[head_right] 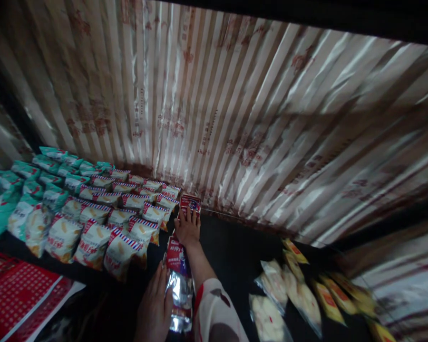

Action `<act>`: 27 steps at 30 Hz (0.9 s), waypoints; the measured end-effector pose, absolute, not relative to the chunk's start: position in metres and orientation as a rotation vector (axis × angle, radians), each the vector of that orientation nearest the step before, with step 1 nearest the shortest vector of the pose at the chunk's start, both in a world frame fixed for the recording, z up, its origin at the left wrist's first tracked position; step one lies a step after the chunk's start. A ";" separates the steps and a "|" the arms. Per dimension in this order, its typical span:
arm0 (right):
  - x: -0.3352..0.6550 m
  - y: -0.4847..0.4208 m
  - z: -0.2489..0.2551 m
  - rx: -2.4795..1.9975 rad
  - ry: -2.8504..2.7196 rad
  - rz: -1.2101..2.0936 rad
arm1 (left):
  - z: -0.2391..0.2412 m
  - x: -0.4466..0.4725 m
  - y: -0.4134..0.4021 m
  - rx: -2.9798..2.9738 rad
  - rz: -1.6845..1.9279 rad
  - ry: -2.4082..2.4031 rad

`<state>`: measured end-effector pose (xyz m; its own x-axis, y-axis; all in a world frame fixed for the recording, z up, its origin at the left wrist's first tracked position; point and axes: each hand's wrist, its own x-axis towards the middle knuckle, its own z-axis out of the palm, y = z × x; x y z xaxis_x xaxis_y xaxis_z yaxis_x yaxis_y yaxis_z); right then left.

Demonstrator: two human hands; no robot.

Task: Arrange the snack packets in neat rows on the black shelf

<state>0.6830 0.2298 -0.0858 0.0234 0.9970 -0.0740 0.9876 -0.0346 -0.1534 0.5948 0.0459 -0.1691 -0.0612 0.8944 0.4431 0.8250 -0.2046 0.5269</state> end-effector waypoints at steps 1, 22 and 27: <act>0.684 0.231 -0.090 -2.210 -2.131 0.248 | -0.170 0.596 0.046 2.087 1.136 1.929; 0.687 0.219 -0.067 -2.107 -1.980 0.251 | -0.143 0.589 0.047 1.819 0.975 1.824; 0.696 0.169 -0.050 -1.892 -1.608 0.261 | -0.130 0.585 0.042 1.809 0.963 1.786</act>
<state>0.6961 0.1692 -0.0503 0.2339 0.9409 0.2448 0.8152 -0.0526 -0.5767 0.5848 0.0416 -0.1300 -0.0654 0.9813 0.1809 0.6905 -0.0863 0.7181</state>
